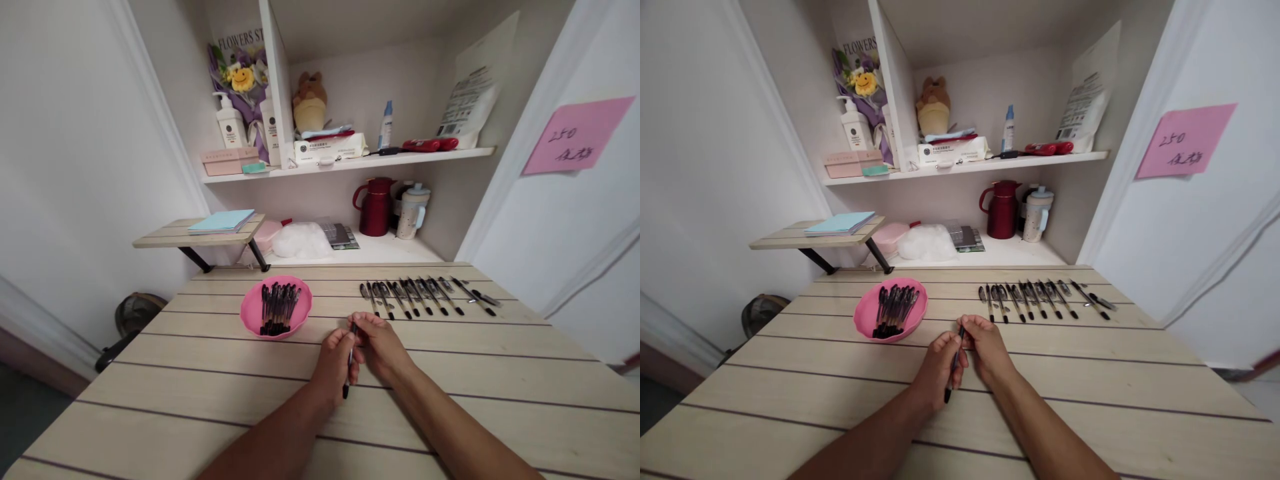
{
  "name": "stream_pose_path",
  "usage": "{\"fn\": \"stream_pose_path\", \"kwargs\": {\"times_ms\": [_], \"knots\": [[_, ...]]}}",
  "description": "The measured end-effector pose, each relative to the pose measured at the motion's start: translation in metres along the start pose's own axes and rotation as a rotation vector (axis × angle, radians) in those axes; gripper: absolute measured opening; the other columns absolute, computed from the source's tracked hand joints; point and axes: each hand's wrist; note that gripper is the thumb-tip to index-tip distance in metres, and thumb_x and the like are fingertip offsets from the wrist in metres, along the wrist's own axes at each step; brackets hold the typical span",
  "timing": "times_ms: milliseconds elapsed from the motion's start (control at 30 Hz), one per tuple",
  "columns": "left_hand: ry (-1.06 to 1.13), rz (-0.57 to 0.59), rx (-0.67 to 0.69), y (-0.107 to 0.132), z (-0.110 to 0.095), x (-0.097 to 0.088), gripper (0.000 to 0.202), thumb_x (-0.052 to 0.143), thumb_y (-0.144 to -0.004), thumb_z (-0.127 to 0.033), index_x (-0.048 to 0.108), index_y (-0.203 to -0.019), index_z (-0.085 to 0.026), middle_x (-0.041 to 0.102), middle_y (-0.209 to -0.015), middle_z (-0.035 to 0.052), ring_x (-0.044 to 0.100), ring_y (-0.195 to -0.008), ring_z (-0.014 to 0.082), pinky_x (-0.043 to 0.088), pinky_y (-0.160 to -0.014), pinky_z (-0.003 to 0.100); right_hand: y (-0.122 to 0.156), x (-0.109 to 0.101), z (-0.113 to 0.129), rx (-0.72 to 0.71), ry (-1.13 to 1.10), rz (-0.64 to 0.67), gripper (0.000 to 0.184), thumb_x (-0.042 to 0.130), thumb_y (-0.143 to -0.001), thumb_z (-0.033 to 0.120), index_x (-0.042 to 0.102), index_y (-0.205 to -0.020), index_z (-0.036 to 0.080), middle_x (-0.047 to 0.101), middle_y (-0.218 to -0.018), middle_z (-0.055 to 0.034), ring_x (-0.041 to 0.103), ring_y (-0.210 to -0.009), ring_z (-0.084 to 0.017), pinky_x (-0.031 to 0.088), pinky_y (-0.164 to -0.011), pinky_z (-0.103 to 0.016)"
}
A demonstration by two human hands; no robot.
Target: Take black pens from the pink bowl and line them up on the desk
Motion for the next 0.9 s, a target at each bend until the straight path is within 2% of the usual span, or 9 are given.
{"fn": "stream_pose_path", "kwargs": {"times_ms": [167, 333, 467, 633, 767, 900], "knots": [[0.02, 0.012, 0.0, -0.0011, -0.0004, -0.0014, 0.034, 0.049, -0.073, -0.05, 0.047, -0.078, -0.017, 0.052, -0.054, -0.005, 0.032, -0.028, 0.0018, 0.021, -0.029, 0.016, 0.0004, 0.0003, 0.0023, 0.054, -0.053, 0.069, 0.037, 0.061, -0.067, 0.052, 0.057, -0.074, 0.016, 0.057, -0.055, 0.0015, 0.045, -0.035, -0.008, 0.034, -0.031, -0.02], [-0.004, 0.021, -0.003, -0.0016, 0.0013, -0.0023, 0.031, 0.048, -0.074, -0.048, 0.047, -0.078, -0.017, 0.052, -0.054, -0.0051, 0.033, -0.028, 0.0019, 0.022, -0.029, 0.016, 0.0004, -0.0025, 0.0034, 0.081, -0.015, 0.144, 0.036, 0.066, -0.063, 0.049, 0.05, -0.065, 0.017, 0.049, -0.042, 0.0056, 0.041, -0.027, -0.01, 0.03, -0.028, -0.021], [-0.003, 0.015, -0.017, -0.0014, 0.0014, -0.0021, 0.028, 0.046, -0.075, -0.046, 0.047, -0.077, -0.017, 0.051, -0.055, -0.0055, 0.031, -0.027, 0.0016, 0.021, -0.029, 0.016, 0.0028, -0.0026, 0.0045, 0.075, -0.069, 0.159, 0.035, 0.061, -0.068, 0.051, 0.054, -0.077, 0.017, 0.054, -0.049, 0.0042, 0.046, -0.033, -0.01, 0.035, -0.031, -0.022], [-0.018, 0.019, -0.021, -0.0015, 0.0008, -0.0024, 0.031, 0.047, -0.074, -0.047, 0.048, -0.079, -0.017, 0.052, -0.054, -0.0051, 0.032, -0.028, 0.0018, 0.021, -0.029, 0.016, 0.0051, -0.0005, 0.0041, 0.066, -0.031, 0.157, 0.036, 0.064, -0.065, 0.05, 0.052, -0.07, 0.017, 0.049, -0.044, 0.0059, 0.039, -0.027, -0.008, 0.029, -0.027, -0.02], [-0.013, 0.02, -0.04, -0.0016, 0.0009, -0.0026, 0.03, 0.047, -0.074, -0.047, 0.047, -0.076, -0.017, 0.051, -0.053, -0.0055, 0.031, -0.027, 0.0016, 0.019, -0.029, 0.016, 0.0063, -0.0003, 0.0051, 0.08, -0.078, 0.157, 0.035, 0.06, -0.069, 0.051, 0.054, -0.078, 0.017, 0.053, -0.05, 0.0041, 0.042, -0.031, -0.009, 0.033, -0.029, -0.021], [-0.004, 0.024, -0.018, -0.0016, 0.0012, -0.0027, 0.028, 0.047, -0.074, -0.045, 0.048, -0.078, -0.017, 0.051, -0.053, -0.0052, 0.033, -0.027, 0.0024, 0.022, -0.03, 0.017, 0.0052, -0.0031, 0.0022, 0.071, -0.027, 0.158, 0.033, 0.063, -0.068, 0.048, 0.053, -0.07, 0.017, 0.048, -0.044, 0.006, 0.041, -0.028, -0.009, 0.031, -0.029, -0.021]]}}
Point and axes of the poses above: each hand's wrist, its own y-axis away from the middle knuckle, its own x-axis out of the palm, z = x × y
